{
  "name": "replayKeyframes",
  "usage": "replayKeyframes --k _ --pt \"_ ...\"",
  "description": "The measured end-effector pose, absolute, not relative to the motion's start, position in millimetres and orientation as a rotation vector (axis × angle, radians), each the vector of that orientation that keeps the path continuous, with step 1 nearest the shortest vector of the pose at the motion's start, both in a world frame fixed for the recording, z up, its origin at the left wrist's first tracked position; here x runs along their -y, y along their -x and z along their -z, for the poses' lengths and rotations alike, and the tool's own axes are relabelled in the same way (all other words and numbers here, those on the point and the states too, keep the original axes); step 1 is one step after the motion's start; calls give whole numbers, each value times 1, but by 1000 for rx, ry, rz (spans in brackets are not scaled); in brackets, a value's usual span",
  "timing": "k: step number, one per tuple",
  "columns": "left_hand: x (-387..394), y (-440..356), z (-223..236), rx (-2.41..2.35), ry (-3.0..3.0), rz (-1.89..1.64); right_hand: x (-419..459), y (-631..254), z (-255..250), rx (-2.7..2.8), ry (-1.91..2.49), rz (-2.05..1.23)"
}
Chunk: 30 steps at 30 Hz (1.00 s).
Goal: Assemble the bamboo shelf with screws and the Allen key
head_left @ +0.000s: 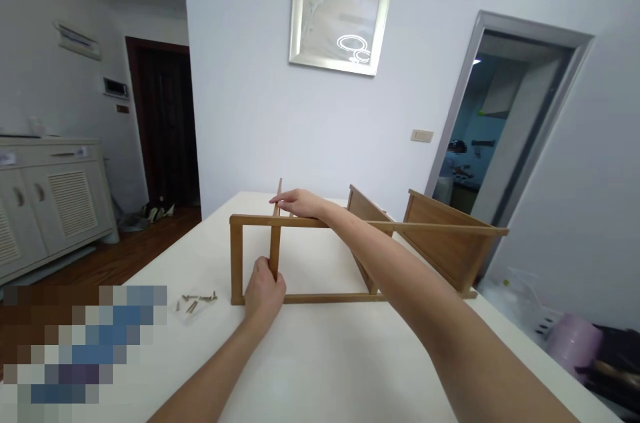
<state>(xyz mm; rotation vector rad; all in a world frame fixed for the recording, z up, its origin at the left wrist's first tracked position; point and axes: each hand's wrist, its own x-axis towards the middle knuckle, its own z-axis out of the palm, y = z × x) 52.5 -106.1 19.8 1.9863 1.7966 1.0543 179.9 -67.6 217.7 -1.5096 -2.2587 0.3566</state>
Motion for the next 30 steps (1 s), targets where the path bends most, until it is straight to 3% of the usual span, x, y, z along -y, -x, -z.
replayKeyframes --k 10,14,20,24,27,30 --pt "121 -42 -31 -1712 -2001 -1152 64 -180 -218 2296 1486 -308" --pt "133 -39 -39 -1616 -2066 -1487 59 -180 -217 2319 1478 -305" --pt "141 -17 -64 -1092 -2079 -2121 59 -179 -216 2299 1513 -303" --pt "118 29 -77 -1241 -1680 -2259 60 -179 -215 2280 1538 -328" --pt "89 69 -70 -1547 -1602 -1959 59 -181 -215 2275 1518 -334" --pt "66 98 -52 -1712 -1887 -1247 57 -183 -214 2286 1479 -335"
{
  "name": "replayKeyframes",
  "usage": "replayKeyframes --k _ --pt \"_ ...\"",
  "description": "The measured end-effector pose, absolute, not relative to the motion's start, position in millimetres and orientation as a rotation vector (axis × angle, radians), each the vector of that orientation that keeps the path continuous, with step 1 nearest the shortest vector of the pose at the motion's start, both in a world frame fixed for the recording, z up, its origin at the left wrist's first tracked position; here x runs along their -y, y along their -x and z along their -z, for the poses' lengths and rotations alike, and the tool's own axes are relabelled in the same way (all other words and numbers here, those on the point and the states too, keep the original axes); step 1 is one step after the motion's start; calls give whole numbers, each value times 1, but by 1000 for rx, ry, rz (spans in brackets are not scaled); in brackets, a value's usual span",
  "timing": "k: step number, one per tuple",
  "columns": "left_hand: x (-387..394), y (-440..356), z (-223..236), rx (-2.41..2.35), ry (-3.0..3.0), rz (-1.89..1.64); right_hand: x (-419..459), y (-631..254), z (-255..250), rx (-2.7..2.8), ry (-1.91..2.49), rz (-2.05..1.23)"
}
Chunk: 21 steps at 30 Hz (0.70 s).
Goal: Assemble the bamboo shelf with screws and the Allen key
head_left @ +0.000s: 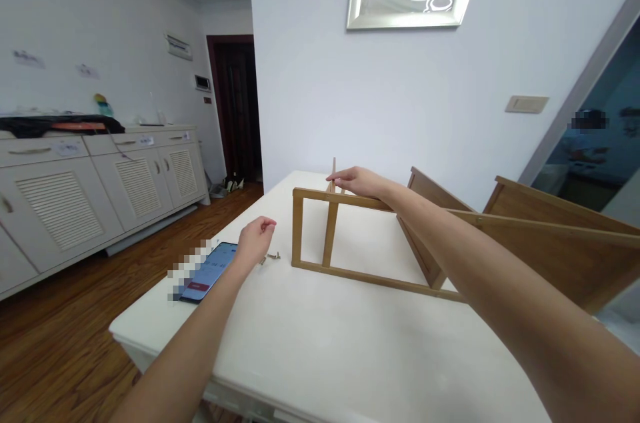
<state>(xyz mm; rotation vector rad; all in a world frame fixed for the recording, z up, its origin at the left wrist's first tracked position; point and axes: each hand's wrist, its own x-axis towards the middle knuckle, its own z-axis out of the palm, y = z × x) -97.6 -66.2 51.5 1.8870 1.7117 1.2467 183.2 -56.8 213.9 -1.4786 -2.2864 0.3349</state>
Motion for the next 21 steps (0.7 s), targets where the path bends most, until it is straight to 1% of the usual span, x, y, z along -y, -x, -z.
replayKeyframes --k 2,3,6,12,21 --pt "59 106 -39 -1748 -2040 -915 55 -185 -213 2298 1465 -339" --pt "58 108 -33 -1743 -2130 -806 54 -185 -213 2302 1462 -338" --pt "57 107 -23 -1705 -2343 -627 54 -184 -214 2314 1467 -334" --pt "55 102 -17 -1660 -2370 -477 59 -182 -217 2334 1488 -316" --pt "59 99 -25 -1671 -2286 -484 54 -184 -214 2325 1488 -338"
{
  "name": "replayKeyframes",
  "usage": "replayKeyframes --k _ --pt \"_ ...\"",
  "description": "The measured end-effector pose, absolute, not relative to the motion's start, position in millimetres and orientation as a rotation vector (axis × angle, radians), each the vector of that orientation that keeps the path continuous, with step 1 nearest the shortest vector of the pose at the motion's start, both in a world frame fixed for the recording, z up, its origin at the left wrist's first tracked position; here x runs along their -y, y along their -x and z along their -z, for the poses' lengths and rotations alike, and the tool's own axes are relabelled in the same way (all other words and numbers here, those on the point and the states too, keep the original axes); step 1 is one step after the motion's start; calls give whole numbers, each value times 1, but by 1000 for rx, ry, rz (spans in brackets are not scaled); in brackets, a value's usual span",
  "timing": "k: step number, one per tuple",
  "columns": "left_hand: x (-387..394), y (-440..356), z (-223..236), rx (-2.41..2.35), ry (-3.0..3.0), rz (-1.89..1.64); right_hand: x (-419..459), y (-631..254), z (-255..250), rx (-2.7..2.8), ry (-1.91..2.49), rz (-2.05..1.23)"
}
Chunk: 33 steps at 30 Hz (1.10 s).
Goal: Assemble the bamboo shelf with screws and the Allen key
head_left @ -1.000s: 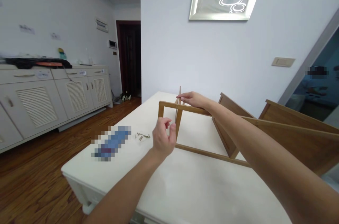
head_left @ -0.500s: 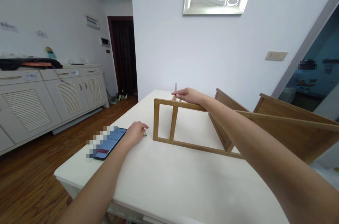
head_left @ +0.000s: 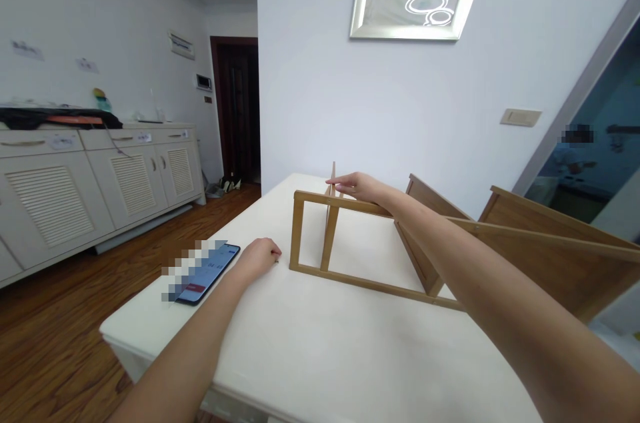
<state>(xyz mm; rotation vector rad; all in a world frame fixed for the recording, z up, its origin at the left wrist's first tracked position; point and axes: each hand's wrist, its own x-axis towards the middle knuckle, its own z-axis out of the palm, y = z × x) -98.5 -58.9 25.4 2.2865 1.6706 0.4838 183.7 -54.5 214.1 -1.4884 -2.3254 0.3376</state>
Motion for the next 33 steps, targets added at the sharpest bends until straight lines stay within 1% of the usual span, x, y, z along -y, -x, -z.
replayKeyframes --k 7,14,26,33 --pt "62 97 -28 -1764 -2221 -518 56 -182 -215 2298 1500 -427" --pt "70 91 -32 -1990 -2258 -400 56 -182 -214 2286 1523 -422" --pt "66 80 -24 -1924 -2332 -311 56 -184 -214 2301 1490 -478" --pt "67 80 -20 -1906 -2397 -342 60 -182 -217 2323 1482 -450"
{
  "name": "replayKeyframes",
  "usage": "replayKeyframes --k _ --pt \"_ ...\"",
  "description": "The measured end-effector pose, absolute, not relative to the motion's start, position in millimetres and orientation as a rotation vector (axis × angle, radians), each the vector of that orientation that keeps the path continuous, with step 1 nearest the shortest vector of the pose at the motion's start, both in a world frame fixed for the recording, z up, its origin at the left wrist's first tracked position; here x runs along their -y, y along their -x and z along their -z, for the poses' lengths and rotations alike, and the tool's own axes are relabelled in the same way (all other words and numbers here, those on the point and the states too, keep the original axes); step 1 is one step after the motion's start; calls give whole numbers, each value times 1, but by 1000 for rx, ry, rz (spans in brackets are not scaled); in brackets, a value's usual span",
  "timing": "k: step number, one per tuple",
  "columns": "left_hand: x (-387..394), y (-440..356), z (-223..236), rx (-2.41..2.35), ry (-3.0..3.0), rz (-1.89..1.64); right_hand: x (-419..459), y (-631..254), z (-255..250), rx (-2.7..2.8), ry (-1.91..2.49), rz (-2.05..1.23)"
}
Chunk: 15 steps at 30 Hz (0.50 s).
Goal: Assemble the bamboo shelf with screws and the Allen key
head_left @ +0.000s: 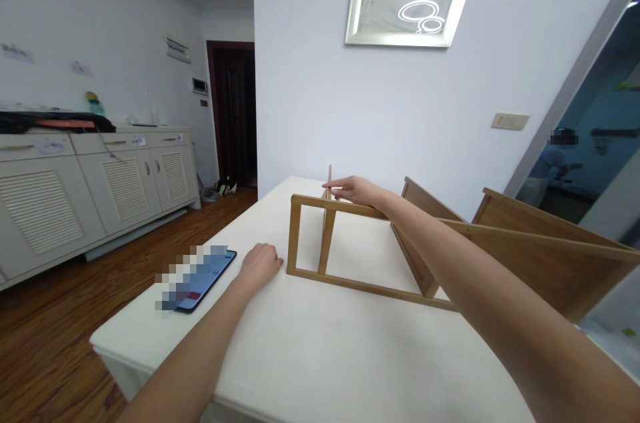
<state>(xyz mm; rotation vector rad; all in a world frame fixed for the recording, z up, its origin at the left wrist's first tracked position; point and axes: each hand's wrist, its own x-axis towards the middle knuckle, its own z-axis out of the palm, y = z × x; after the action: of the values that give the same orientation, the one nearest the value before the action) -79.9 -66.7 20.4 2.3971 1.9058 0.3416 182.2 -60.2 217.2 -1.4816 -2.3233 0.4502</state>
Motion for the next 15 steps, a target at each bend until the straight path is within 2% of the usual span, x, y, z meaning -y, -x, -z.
replayKeyframes --k 6,15 --pt "68 78 -21 -1876 -2437 -393 57 -183 -215 2319 1488 -450" --pt "69 81 -30 -1947 -2180 -760 61 -181 -218 2326 1510 -447"
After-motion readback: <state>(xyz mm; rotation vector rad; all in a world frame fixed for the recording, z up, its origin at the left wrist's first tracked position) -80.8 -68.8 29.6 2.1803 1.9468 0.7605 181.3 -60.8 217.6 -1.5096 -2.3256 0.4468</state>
